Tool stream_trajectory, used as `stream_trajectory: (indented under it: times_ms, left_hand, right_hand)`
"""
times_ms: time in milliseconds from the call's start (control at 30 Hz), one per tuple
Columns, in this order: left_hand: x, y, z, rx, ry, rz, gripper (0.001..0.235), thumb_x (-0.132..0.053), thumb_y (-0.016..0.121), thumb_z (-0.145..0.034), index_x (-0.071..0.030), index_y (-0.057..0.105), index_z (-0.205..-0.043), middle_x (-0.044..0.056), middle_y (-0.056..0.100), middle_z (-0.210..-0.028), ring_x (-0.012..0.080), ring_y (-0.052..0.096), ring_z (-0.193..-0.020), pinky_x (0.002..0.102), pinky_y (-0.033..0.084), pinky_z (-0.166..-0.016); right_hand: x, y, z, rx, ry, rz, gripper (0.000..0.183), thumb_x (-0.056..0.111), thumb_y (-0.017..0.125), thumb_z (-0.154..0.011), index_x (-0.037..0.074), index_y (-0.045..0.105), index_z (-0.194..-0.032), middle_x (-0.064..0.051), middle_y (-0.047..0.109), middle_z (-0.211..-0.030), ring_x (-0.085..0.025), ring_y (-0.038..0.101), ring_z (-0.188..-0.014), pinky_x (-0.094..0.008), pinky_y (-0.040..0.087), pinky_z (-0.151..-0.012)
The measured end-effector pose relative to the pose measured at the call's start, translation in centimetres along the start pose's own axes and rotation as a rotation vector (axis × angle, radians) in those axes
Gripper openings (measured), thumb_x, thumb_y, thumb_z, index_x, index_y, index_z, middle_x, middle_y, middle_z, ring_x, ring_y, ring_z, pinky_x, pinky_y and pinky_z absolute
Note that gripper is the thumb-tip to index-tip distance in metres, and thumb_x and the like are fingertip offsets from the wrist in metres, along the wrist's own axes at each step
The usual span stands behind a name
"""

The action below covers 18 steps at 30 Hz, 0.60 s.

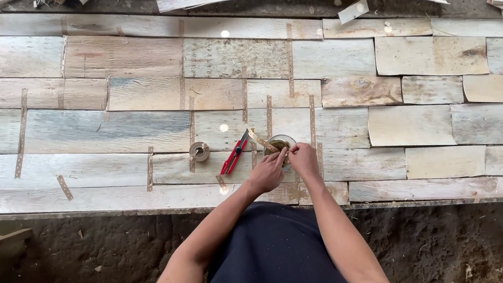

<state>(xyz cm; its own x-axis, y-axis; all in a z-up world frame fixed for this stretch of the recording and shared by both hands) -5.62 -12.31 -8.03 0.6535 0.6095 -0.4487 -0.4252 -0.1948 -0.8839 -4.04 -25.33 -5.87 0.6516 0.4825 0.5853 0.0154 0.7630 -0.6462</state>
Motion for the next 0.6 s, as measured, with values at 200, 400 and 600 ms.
stream_trajectory:
  times_ms: [200, 400, 600]
  left_hand:
    - [-1.2, -3.2, 1.1, 0.001, -0.003, 0.034, 0.086, -0.02, 0.048, -0.086, 0.01, 0.013, -0.159, 0.021, 0.056, -0.148, 0.0248, 0.031, -0.152, 0.038, 0.02, -0.123]
    - [-1.0, -2.7, 1.3, 0.039, 0.003, 0.001, 0.087, -0.021, 0.048, -0.086, 0.01, 0.014, -0.159, 0.021, 0.051, -0.152, 0.0226, 0.029, -0.153, 0.038, 0.013, -0.126]
    - [-0.1, -0.7, 0.7, 0.032, 0.015, -0.026, 0.094, -0.022, 0.052, -0.081, 0.006, 0.011, -0.161, 0.017, 0.042, -0.16, 0.0212, 0.031, -0.152, 0.039, 0.013, -0.125]
  right_hand:
    - [0.6, 0.1, 1.4, 0.149, 0.095, 0.068, 0.022, 0.017, 0.06, -0.082, 0.009, 0.079, -0.087, -0.014, 0.073, -0.059, -0.023, 0.074, -0.053, -0.032, 0.063, -0.058]
    - [-0.8, 2.0, 0.2, 0.125, 0.068, 0.135, 0.025, 0.017, 0.056, -0.083, 0.008, 0.079, -0.08, -0.013, 0.069, -0.052, -0.025, 0.072, -0.049, -0.035, 0.063, -0.056]
    - [-0.5, 2.2, -0.2, 0.106, 0.035, 0.127, 0.025, 0.013, 0.056, -0.085, 0.005, 0.08, -0.081, -0.016, 0.069, -0.054, -0.027, 0.071, -0.048, -0.036, 0.062, -0.056]
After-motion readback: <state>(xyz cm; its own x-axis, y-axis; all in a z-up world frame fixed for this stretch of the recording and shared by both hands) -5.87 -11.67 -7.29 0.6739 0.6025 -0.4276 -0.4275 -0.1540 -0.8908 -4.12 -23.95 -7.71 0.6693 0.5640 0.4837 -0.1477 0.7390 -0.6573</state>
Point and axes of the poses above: each hand's wrist, its own z-axis away from the middle knuckle, its own y-axis out of the palm, x = y × z, the point moved 7 cm from there along -z, towards the middle knuckle
